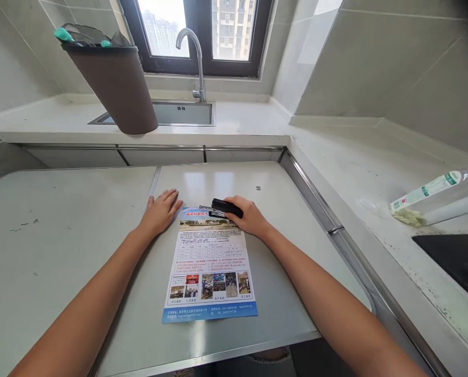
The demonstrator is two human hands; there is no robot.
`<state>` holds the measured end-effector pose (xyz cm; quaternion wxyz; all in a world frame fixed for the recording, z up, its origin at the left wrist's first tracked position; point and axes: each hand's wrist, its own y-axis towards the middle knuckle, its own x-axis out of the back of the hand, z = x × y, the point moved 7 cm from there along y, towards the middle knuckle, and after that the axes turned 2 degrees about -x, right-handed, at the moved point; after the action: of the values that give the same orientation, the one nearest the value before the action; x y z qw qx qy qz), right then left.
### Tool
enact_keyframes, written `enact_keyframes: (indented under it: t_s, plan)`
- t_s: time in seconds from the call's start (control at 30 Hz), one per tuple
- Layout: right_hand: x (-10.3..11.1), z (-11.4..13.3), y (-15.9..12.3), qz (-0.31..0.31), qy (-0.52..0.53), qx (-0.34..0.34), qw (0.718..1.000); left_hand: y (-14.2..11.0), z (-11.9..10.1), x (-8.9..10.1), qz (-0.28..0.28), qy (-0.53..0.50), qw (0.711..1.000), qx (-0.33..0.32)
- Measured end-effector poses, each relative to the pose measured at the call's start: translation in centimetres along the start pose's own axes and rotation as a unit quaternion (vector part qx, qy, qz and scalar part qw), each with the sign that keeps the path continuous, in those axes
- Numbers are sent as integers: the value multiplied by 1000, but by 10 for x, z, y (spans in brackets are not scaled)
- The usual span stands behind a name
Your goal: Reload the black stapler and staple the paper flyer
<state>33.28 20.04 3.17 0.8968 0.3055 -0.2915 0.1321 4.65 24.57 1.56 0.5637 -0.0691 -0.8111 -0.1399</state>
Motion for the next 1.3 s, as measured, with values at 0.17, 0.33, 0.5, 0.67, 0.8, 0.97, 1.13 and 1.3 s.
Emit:
enact_keyframes:
  t_s: [0.17,0.33,0.5,0.67,0.8,0.97,1.13,1.3]
  plan:
    - [-4,2,1,29,-2,0,1000,-17,15,9,-34,-5,998,52]
    - [-3,2,0,26,-4,-8,1000,-16,6,3,-20,21,999,26]
    - [-4,0,-1,21,-9,-11,1000,-24,-18,17,-66,7,997,-27]
    - [-3,4,-2,9,-16,-3,1000,-40,-68,10,38,-83,969,-231]
    - [9,10,-5,-77,-9,-13,997,-44,-78,-4,87,-63,955,-278]
    - [9,14,-4,-89,-22,-2,996,-37,-77,-11,66,-66,964,-250]
    - [0,10,-2,-40,-16,-1,999,-33,-70,1,7,-81,974,-212]
    - [-1,6,-2,-33,-19,-4,999,-31,-12,37,-226,-14,974,8]
